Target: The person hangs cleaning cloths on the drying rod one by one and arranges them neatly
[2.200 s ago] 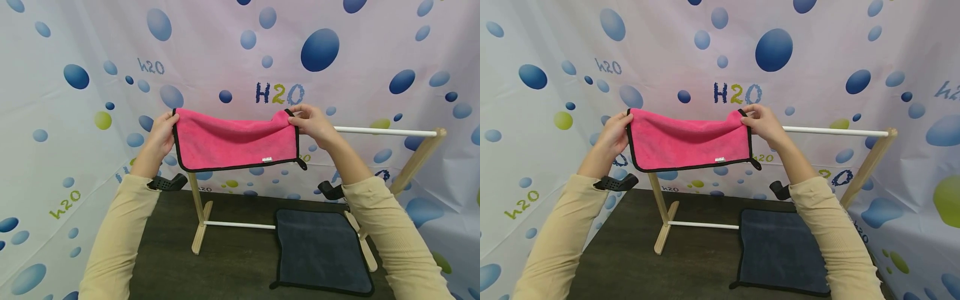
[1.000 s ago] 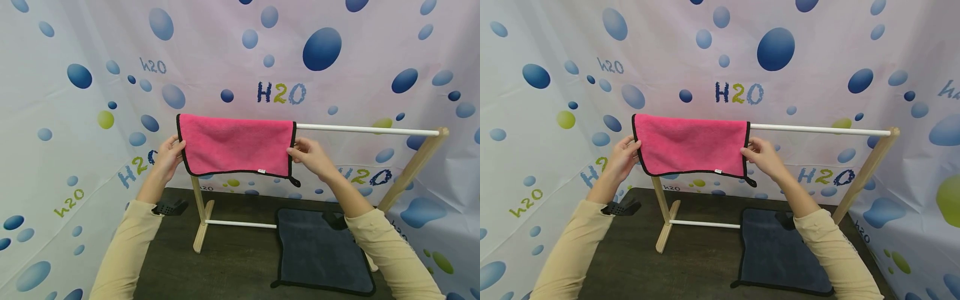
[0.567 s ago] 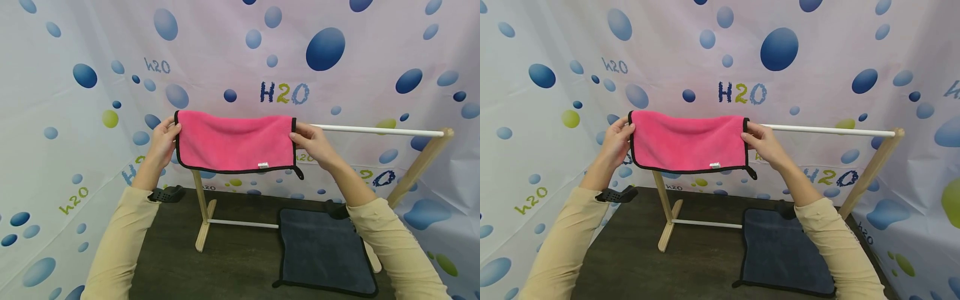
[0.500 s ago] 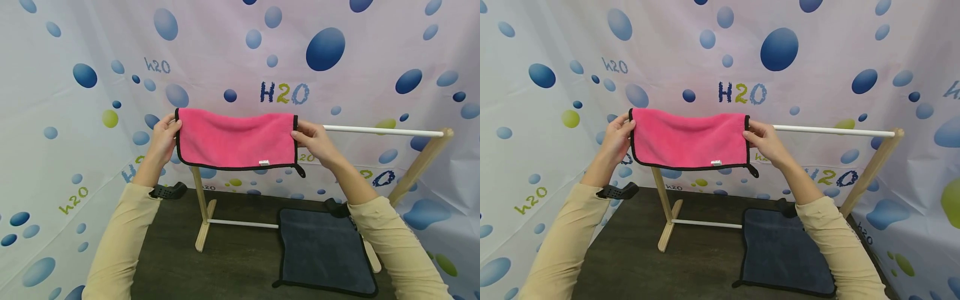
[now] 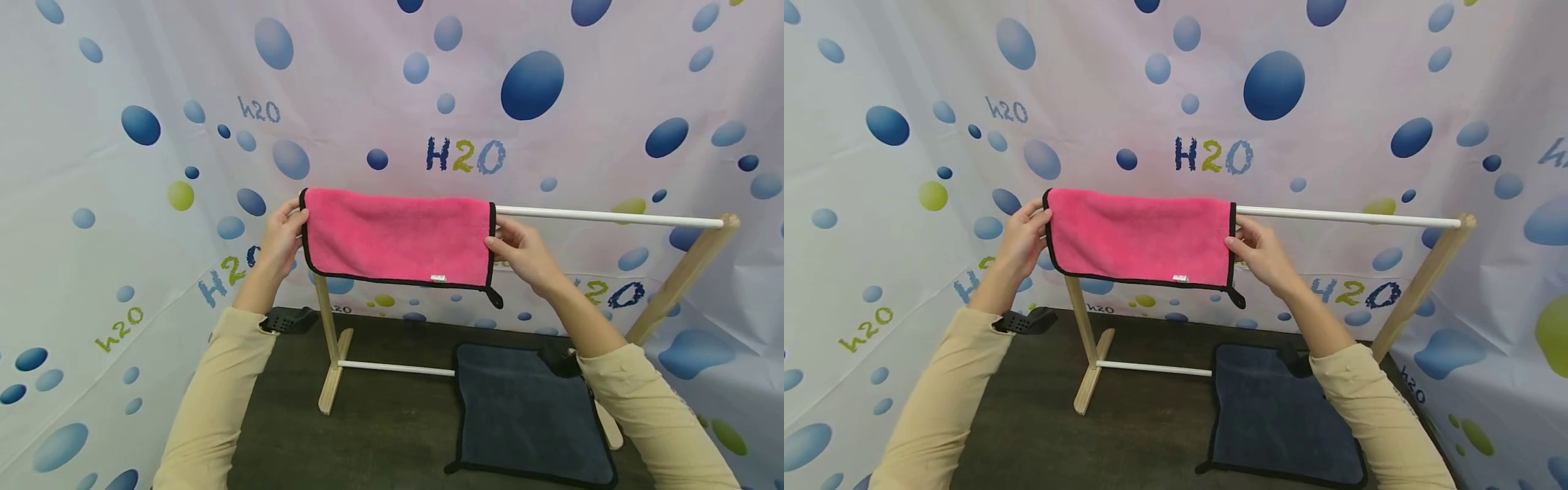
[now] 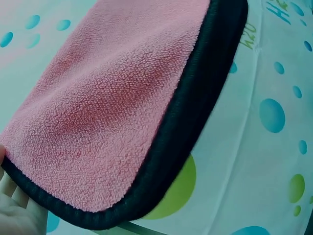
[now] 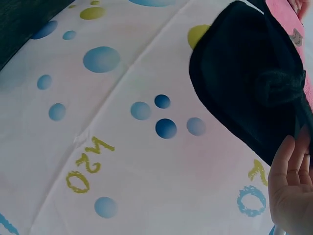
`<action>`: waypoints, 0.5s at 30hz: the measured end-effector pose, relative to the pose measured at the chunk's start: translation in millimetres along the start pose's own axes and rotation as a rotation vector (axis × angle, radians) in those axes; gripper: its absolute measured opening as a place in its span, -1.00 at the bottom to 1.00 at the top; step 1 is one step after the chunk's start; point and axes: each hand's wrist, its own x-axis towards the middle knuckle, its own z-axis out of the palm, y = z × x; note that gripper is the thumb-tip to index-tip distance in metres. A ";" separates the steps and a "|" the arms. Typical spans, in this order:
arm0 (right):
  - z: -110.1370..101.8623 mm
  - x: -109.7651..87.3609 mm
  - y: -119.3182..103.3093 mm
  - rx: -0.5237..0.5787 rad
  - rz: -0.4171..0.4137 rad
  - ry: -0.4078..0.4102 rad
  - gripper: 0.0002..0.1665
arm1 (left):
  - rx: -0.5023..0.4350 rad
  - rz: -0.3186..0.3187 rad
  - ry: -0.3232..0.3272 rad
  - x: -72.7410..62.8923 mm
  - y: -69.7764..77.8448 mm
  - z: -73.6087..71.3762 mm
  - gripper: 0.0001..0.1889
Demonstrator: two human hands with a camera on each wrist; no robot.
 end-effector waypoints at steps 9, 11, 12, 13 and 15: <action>7.4 -5.9 13.2 -0.054 0.027 -0.011 -0.57 | -0.015 -0.024 0.013 -3.9 -10.0 -2.6 -0.80; 8.3 -6.9 15.9 -0.067 0.041 -0.012 -0.57 | -0.022 -0.023 0.010 -4.3 -11.7 -2.5 -0.80; 8.5 -7.2 16.9 -0.071 0.045 -0.012 -0.56 | -0.025 -0.021 0.009 -4.3 -12.3 -2.2 -0.79; 8.7 -7.4 17.8 -0.074 0.049 -0.013 -0.56 | -0.027 -0.019 0.009 -4.4 -12.8 -1.9 -0.79; 9.1 -7.3 18.5 -0.076 0.050 -0.013 -0.53 | -0.029 -0.016 0.015 -4.5 -13.4 -1.1 -0.77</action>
